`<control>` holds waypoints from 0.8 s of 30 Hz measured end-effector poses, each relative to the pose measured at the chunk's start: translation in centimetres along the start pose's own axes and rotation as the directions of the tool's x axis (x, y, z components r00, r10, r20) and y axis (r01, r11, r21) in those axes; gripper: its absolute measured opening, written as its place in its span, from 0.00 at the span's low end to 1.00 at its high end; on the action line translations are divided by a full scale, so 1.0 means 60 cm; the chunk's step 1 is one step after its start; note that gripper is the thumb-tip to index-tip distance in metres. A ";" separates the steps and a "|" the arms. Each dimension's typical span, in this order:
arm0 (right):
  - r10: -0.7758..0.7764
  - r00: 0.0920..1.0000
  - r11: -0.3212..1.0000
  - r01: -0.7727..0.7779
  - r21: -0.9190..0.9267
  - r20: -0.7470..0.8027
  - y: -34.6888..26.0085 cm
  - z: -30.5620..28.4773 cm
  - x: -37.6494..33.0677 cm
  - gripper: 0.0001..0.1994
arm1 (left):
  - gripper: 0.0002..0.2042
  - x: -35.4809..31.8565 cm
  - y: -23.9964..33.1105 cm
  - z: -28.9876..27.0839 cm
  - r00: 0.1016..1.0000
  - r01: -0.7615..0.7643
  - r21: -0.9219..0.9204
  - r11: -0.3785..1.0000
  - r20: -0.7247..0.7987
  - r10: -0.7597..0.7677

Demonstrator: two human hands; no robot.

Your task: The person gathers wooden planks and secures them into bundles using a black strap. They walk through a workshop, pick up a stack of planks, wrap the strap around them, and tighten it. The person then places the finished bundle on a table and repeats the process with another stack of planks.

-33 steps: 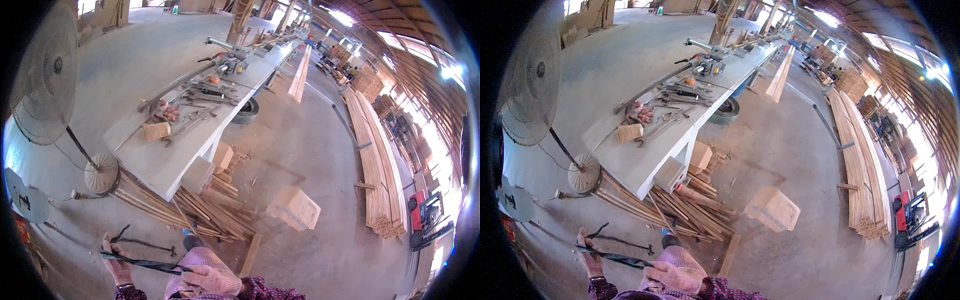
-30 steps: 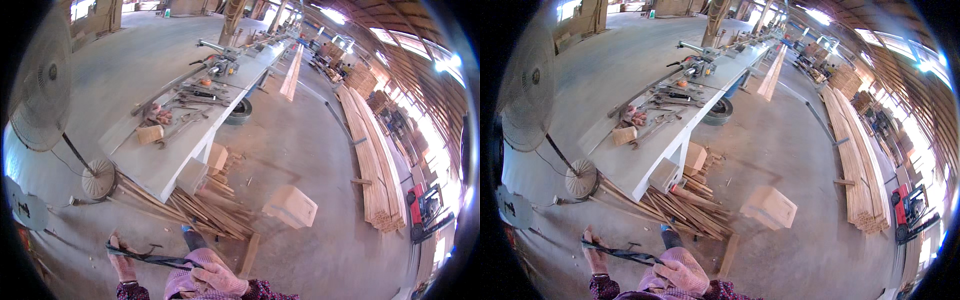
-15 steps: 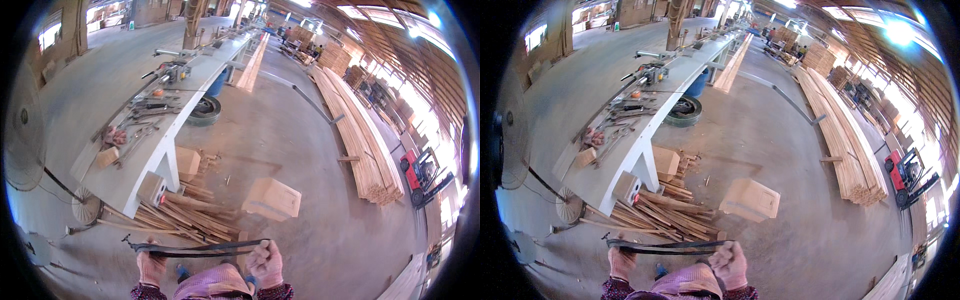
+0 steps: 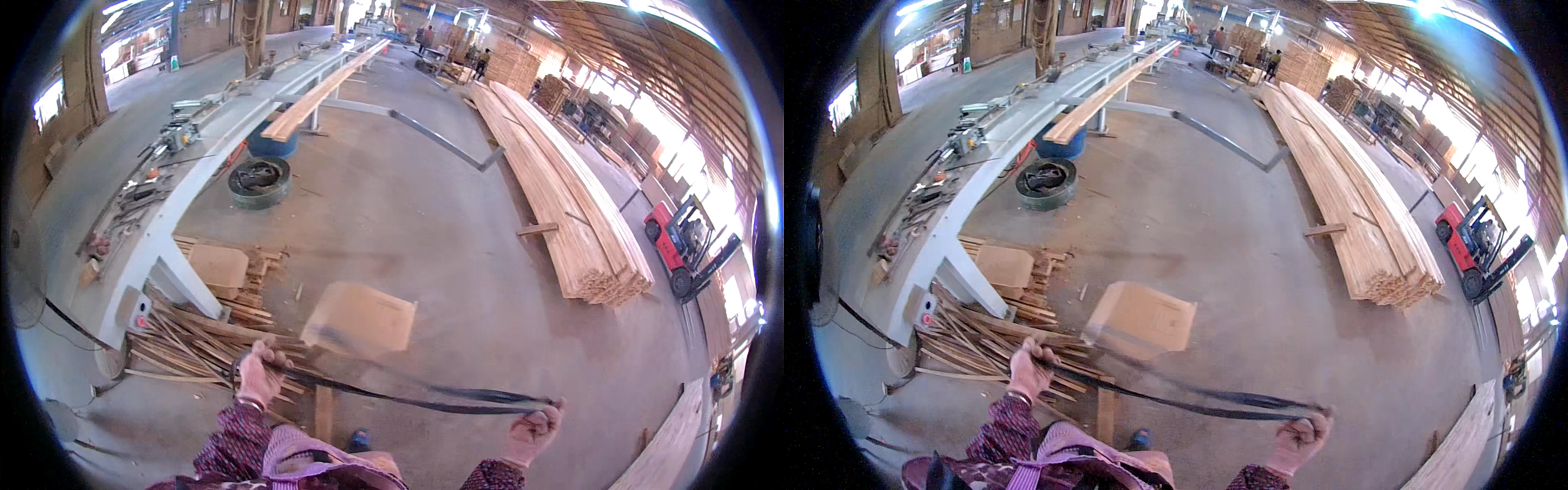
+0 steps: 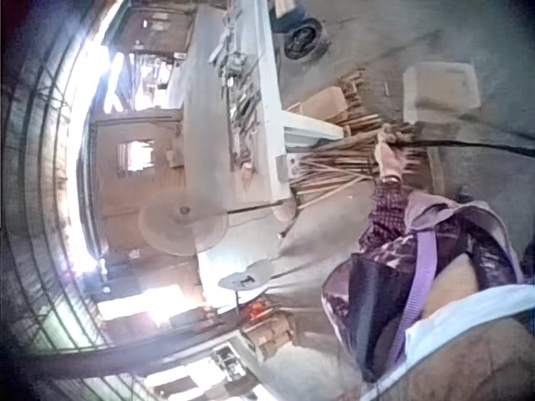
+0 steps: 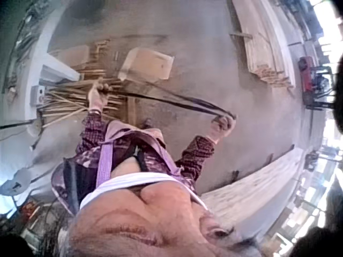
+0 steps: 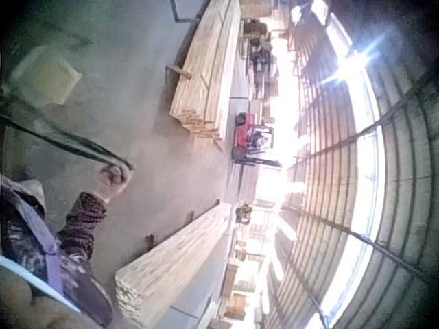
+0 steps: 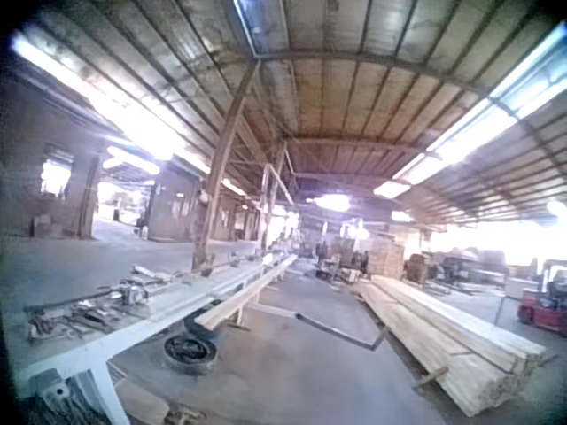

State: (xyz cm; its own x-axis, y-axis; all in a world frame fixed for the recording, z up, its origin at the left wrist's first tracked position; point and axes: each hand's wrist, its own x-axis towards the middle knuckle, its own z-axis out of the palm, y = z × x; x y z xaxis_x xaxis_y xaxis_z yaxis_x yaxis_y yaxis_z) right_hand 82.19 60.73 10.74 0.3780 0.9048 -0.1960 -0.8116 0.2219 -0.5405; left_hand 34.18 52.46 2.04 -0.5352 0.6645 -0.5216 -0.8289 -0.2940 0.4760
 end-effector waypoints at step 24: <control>-0.333 0.725 0.943 0.258 -0.210 -0.602 -0.252 -0.001 0.606 0.13 | 0.12 0.358 -0.621 0.699 0.991 0.091 0.075 0.993 0.090 -0.098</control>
State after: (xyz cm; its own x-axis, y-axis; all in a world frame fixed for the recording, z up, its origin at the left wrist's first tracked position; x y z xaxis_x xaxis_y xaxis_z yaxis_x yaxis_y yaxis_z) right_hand 108.25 90.28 11.76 0.8129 0.3636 -0.4549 -0.5738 0.3667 -0.7323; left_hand 60.38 106.49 2.78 -0.4348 0.7492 -0.4997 -0.8597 -0.1800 0.4781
